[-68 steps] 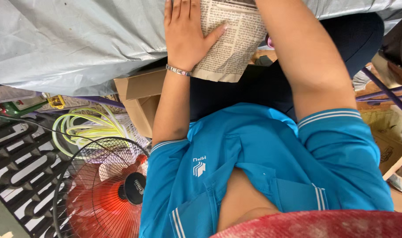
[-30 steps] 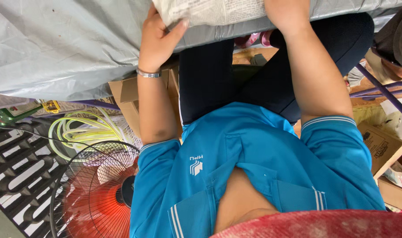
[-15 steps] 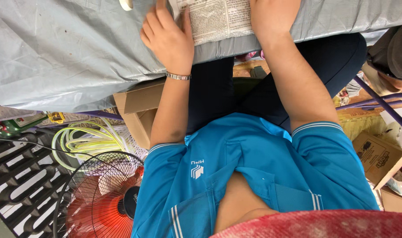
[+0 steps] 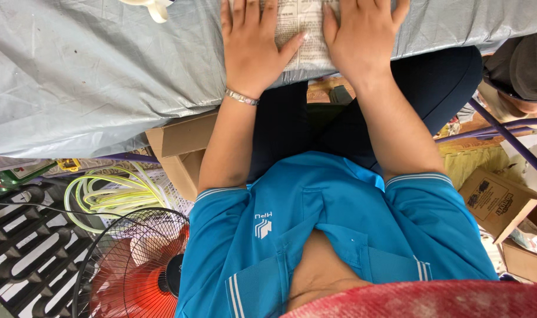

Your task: The person sits at a table and wraps ceramic cups, mugs and bowls in sheets of newspaper, crumpling and folding the paper around each piece and setting wrapped pieces aside. They handle the pottery one piece at a time, pressing the paper around each item by hand.

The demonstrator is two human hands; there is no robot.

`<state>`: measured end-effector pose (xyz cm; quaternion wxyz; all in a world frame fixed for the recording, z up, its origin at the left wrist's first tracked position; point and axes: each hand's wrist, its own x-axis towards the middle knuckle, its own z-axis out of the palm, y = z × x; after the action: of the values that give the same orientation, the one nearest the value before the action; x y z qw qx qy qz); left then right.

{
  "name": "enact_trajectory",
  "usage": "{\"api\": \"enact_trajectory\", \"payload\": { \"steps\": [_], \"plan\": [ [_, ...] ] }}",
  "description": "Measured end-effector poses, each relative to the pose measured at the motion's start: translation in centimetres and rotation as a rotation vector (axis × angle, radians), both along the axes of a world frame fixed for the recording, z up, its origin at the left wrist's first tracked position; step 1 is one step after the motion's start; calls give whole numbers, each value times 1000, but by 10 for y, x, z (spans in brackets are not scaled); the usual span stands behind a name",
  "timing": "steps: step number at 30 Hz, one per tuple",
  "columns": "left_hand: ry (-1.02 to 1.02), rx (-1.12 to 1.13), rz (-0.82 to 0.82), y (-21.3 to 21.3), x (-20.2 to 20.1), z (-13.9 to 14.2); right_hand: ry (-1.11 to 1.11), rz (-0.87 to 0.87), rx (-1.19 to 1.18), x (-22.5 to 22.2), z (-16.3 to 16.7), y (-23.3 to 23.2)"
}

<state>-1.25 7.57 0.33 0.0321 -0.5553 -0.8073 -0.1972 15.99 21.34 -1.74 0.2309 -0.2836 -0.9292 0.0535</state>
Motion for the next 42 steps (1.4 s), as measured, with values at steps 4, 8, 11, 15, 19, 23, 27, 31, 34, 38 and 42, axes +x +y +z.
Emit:
{"api": "enact_trajectory", "payload": {
  "steps": [4,8,11,15,19,23,27,31,34,38,42],
  "plan": [
    [0,-24,-104,-15,-9,2,-115,-22,31,30,9,-27],
    [23,-50,-91,-19,-8,-1,-70,-54,-51,66,5,-49],
    [37,-60,-71,-16,-4,-6,238,-184,-286,85,-8,-67],
    [78,-34,-12,-14,5,-12,417,-172,-937,89,-29,-78],
    [125,-10,47,-14,16,-15,447,17,-1428,66,-44,-75],
    [72,-40,29,-20,18,-13,658,-188,-1535,49,-47,-83],
    [64,-33,30,-24,16,-10,744,-120,-1416,51,-45,-83],
    [62,-67,78,-25,18,-7,725,-118,-1455,55,-38,-80],
    [108,-61,-71,-25,22,-3,646,-103,-1201,55,-23,-81],
    [40,-67,-70,-26,27,-7,549,204,-489,52,10,-75],
    [-68,-121,-67,-32,24,-24,353,460,-395,30,28,-65]
  ]
}}
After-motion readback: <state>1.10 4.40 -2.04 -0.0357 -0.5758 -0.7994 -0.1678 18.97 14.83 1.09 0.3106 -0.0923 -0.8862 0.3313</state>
